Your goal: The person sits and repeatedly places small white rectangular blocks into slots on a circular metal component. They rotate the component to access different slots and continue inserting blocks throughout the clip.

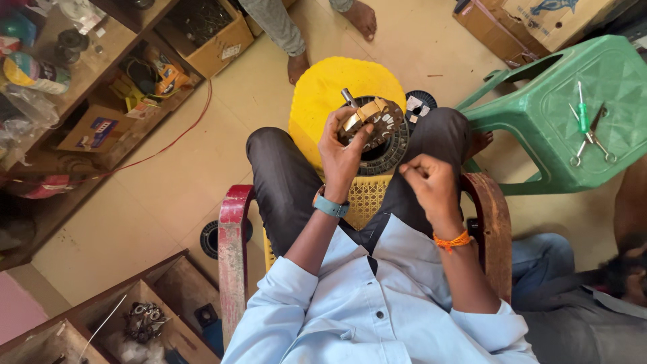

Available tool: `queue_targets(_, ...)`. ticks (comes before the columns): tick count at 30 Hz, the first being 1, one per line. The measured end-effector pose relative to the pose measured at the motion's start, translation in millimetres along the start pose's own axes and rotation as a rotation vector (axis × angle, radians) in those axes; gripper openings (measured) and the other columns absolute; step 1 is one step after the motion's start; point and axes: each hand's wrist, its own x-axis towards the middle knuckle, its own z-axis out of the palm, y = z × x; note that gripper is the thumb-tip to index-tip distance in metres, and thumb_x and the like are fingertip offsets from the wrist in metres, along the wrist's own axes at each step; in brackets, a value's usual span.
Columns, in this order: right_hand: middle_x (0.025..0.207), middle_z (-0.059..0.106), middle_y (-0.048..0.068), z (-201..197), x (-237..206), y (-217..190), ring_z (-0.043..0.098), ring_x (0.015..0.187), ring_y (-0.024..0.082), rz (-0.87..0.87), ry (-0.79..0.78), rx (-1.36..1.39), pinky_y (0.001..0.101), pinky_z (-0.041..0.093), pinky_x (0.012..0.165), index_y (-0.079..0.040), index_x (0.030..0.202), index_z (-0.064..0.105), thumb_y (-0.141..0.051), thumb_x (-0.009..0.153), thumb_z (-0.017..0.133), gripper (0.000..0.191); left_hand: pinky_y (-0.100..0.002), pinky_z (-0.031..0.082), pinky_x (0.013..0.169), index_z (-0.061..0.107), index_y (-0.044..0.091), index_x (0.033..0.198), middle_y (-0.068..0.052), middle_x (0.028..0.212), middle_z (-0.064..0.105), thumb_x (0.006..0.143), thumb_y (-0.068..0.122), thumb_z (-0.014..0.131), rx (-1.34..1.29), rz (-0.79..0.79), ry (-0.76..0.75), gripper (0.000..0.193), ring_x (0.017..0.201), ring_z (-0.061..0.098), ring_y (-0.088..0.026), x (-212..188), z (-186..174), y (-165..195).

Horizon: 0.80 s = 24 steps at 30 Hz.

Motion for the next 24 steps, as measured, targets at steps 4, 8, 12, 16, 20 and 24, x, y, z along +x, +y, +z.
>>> queue_targets(4,0.067,0.054,-0.008,-31,6,-25,0.040,0.059,-0.001,-0.090,0.014,-0.063,0.0213,0.029,0.052,0.002,0.090,0.072,-0.007,0.096,0.072,0.011,-0.026,0.055,0.081,0.069,0.003,0.114,-0.002,0.100,0.070,0.087,0.010,0.081,-0.047,-0.088,0.012,0.030,0.090,0.065,-0.009,-3,1,-3)
queue_targets(8,0.085,0.074,-0.001,-59,32,-68,0.056,0.070,0.000,-0.261,-0.065,-0.264,0.0200,0.044,0.062,0.000,0.102,0.076,-0.011,0.096,0.073,0.014,-0.027,0.055,0.078,0.071,0.002,0.111,-0.005,0.096,0.072,0.087,0.013,0.083,0.098,-0.072,0.028,0.030,0.085,0.066,-0.011,-3,0,-3)
queue_targets(12,0.092,0.078,0.006,-63,65,-105,0.066,0.078,0.005,-0.395,-0.127,-0.489,0.0237,0.050,0.070,-0.003,0.103,0.079,-0.014,0.097,0.075,0.013,-0.029,0.056,0.080,0.071,0.002,0.114,-0.009,0.100,0.072,0.084,0.015,0.085,0.234,0.038,0.068,0.035,0.088,0.069,-0.016,-3,2,-2)
queue_targets(16,0.092,0.078,0.010,-51,106,-131,0.067,0.075,0.011,-0.482,-0.218,-0.610,0.0285,0.050,0.068,-0.003,0.105,0.079,-0.019,0.098,0.078,0.018,-0.030,0.057,0.079,0.072,0.004,0.112,-0.010,0.097,0.071,0.084,0.017,0.085,0.261,0.045,0.086,0.034,0.086,0.071,-0.017,-2,2,-1)
queue_targets(20,0.090,0.076,0.013,-22,153,-141,0.068,0.074,0.016,-0.615,-0.374,-0.671,0.0323,0.052,0.070,-0.002,0.108,0.079,-0.023,0.098,0.078,0.023,-0.031,0.057,0.078,0.072,0.003,0.109,-0.010,0.097,0.071,0.083,0.016,0.085,0.286,0.061,0.068,0.032,0.085,0.070,-0.017,-2,0,2)
queue_targets(24,0.089,0.076,0.013,16,189,-134,0.072,0.076,0.017,-0.589,-0.489,-0.680,0.0315,0.054,0.071,-0.004,0.105,0.079,-0.022,0.092,0.079,0.022,-0.031,0.057,0.079,0.072,0.004,0.109,-0.010,0.097,0.070,0.083,0.016,0.085,0.260,0.035,0.064,0.031,0.085,0.071,-0.019,-2,0,4)
